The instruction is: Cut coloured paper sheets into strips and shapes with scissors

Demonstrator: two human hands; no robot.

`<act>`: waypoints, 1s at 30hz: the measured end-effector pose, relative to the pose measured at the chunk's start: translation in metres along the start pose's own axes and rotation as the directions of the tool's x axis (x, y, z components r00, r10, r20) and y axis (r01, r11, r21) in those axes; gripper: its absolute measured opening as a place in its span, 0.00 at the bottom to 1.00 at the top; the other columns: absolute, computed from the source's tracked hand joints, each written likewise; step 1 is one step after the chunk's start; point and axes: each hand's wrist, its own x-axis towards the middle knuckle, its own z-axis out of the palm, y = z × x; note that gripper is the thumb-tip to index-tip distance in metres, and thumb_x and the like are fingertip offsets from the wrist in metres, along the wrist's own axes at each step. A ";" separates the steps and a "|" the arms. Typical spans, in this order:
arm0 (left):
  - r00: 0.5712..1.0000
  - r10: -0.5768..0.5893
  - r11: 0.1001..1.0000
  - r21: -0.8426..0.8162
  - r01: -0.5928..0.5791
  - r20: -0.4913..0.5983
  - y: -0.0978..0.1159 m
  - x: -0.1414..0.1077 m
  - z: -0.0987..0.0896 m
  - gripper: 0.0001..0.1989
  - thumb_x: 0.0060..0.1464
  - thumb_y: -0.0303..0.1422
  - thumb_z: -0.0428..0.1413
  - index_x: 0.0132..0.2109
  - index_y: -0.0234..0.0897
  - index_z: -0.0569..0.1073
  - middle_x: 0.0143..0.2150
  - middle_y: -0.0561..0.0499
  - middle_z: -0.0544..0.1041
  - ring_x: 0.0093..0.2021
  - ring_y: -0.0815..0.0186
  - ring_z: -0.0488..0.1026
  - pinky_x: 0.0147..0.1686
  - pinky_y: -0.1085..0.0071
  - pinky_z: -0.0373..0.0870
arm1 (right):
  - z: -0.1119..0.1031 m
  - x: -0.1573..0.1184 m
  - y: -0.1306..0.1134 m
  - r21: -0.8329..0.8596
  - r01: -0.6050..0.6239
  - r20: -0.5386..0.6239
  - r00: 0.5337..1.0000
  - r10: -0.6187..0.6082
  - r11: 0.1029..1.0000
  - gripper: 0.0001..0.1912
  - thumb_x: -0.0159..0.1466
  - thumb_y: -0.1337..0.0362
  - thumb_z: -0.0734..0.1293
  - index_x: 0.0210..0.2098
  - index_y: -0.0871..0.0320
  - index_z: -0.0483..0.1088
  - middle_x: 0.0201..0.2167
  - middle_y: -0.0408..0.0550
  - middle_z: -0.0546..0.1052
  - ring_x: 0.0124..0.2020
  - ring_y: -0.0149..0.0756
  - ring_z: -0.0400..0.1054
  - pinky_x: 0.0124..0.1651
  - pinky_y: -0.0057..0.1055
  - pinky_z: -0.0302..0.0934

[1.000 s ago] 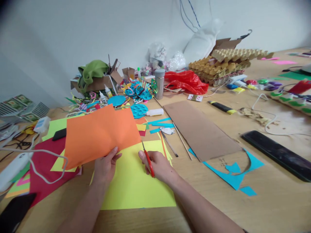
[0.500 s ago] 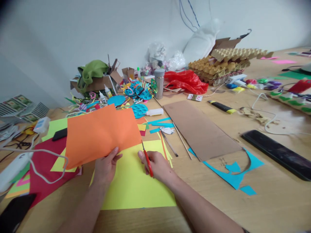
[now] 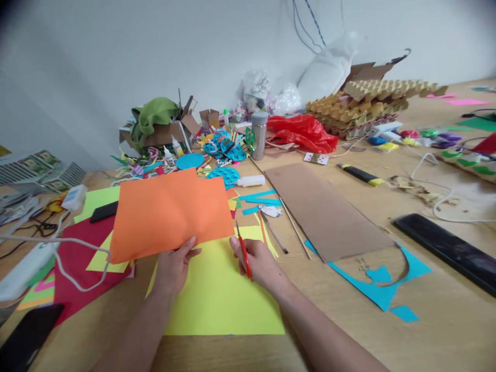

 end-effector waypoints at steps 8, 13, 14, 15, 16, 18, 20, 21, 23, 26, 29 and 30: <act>0.999 -0.010 0.999 0.047 0.007 0.046 0.000 -0.002 -0.001 0.24 0.36 0.27 0.66 0.45 0.36 0.72 0.47 0.46 0.73 0.37 0.65 0.73 0.25 0.71 0.77 | -0.005 0.003 -0.001 0.085 0.039 -0.126 0.992 -0.028 0.996 0.28 0.61 0.41 0.56 0.25 0.60 0.65 0.15 0.44 0.69 0.17 0.28 0.61 0.21 0.26 0.52; 0.997 0.010 0.999 0.032 -0.012 0.073 -0.003 0.004 -0.006 0.25 0.36 0.27 0.66 0.45 0.38 0.72 0.48 0.47 0.72 0.37 0.66 0.72 0.25 0.72 0.76 | -0.011 0.004 -0.003 0.288 0.121 -0.282 0.959 -0.037 0.950 0.27 0.61 0.41 0.57 0.27 0.61 0.67 0.20 0.47 0.71 0.21 0.30 0.64 0.25 0.27 0.56; 0.998 0.015 1.000 0.022 -0.016 0.064 -0.003 0.005 -0.006 0.26 0.35 0.27 0.66 0.45 0.38 0.72 0.48 0.48 0.72 0.37 0.67 0.72 0.25 0.73 0.76 | -0.012 0.003 -0.003 0.322 0.163 -0.336 0.941 -0.048 0.933 0.27 0.61 0.42 0.57 0.27 0.61 0.67 0.20 0.47 0.71 0.21 0.31 0.64 0.26 0.27 0.57; 0.999 0.017 1.000 0.012 -0.017 0.050 -0.002 0.006 -0.007 0.26 0.35 0.26 0.67 0.45 0.38 0.72 0.47 0.48 0.72 0.36 0.68 0.72 0.25 0.73 0.76 | -0.013 0.003 -0.003 0.350 0.214 -0.398 0.915 -0.062 0.912 0.26 0.61 0.42 0.57 0.28 0.61 0.68 0.20 0.46 0.71 0.22 0.30 0.64 0.26 0.27 0.57; 0.999 0.015 1.000 0.003 -0.015 0.037 -0.002 0.007 -0.007 0.26 0.34 0.26 0.67 0.45 0.38 0.72 0.46 0.49 0.72 0.35 0.68 0.72 0.25 0.73 0.76 | -0.014 0.003 -0.004 0.373 0.267 -0.458 0.886 -0.073 0.889 0.26 0.62 0.43 0.57 0.28 0.60 0.68 0.20 0.46 0.71 0.22 0.30 0.64 0.26 0.27 0.57; 1.000 0.003 1.000 -0.013 -0.003 0.024 -0.002 0.008 -0.007 0.27 0.33 0.25 0.67 0.45 0.38 0.73 0.44 0.50 0.72 0.34 0.70 0.72 0.25 0.73 0.76 | -0.015 0.002 -0.005 0.403 0.369 -0.567 0.819 -0.088 0.838 0.24 0.63 0.45 0.56 0.29 0.60 0.68 0.20 0.44 0.70 0.22 0.30 0.64 0.27 0.27 0.57; 1.000 -0.006 1.000 -0.019 0.006 0.026 -0.002 0.008 -0.007 0.26 0.33 0.25 0.67 0.44 0.38 0.73 0.42 0.51 0.72 0.33 0.70 0.72 0.26 0.73 0.76 | -0.015 0.000 -0.008 0.416 0.449 -0.649 0.755 -0.087 0.791 0.23 0.64 0.46 0.56 0.29 0.59 0.67 0.20 0.43 0.69 0.22 0.29 0.64 0.28 0.26 0.58; 1.000 -0.009 1.000 -0.017 0.009 0.029 -0.003 0.007 -0.008 0.25 0.33 0.26 0.67 0.44 0.38 0.73 0.42 0.52 0.73 0.33 0.70 0.72 0.26 0.73 0.76 | -0.015 0.000 -0.009 0.417 0.479 -0.679 0.729 -0.086 0.772 0.23 0.64 0.46 0.56 0.28 0.59 0.67 0.20 0.43 0.69 0.23 0.29 0.64 0.29 0.26 0.58; 0.999 -0.012 1.000 -0.009 0.012 0.035 -0.004 0.007 -0.008 0.24 0.34 0.26 0.67 0.43 0.38 0.73 0.42 0.51 0.73 0.35 0.69 0.72 0.26 0.73 0.76 | -0.016 0.000 -0.010 0.408 0.518 -0.721 0.688 -0.082 0.752 0.23 0.64 0.46 0.55 0.29 0.59 0.67 0.21 0.43 0.69 0.23 0.30 0.64 0.30 0.27 0.59; 0.999 -0.013 1.000 0.003 0.013 0.047 -0.004 0.006 -0.008 0.25 0.34 0.25 0.67 0.44 0.39 0.73 0.46 0.49 0.72 0.37 0.68 0.72 0.25 0.74 0.76 | -0.019 0.002 -0.010 0.363 0.540 -0.779 0.623 -0.070 0.760 0.24 0.64 0.45 0.54 0.29 0.58 0.67 0.22 0.44 0.70 0.23 0.30 0.65 0.30 0.29 0.60; 0.999 -0.017 1.000 0.005 0.017 0.049 -0.004 0.005 -0.007 0.26 0.34 0.25 0.67 0.44 0.39 0.73 0.48 0.49 0.72 0.37 0.68 0.73 0.25 0.74 0.76 | -0.023 0.004 -0.011 0.292 0.558 -0.831 0.550 -0.082 0.777 0.24 0.64 0.46 0.53 0.30 0.58 0.67 0.23 0.44 0.71 0.24 0.31 0.66 0.31 0.30 0.61; 0.999 -0.019 1.000 0.005 0.019 0.047 -0.003 0.005 -0.007 0.25 0.34 0.25 0.67 0.44 0.39 0.73 0.48 0.49 0.72 0.37 0.68 0.73 0.25 0.74 0.76 | -0.024 0.003 -0.012 0.266 0.568 -0.844 0.528 -0.097 0.779 0.23 0.64 0.46 0.53 0.31 0.57 0.67 0.24 0.44 0.71 0.25 0.32 0.67 0.32 0.30 0.62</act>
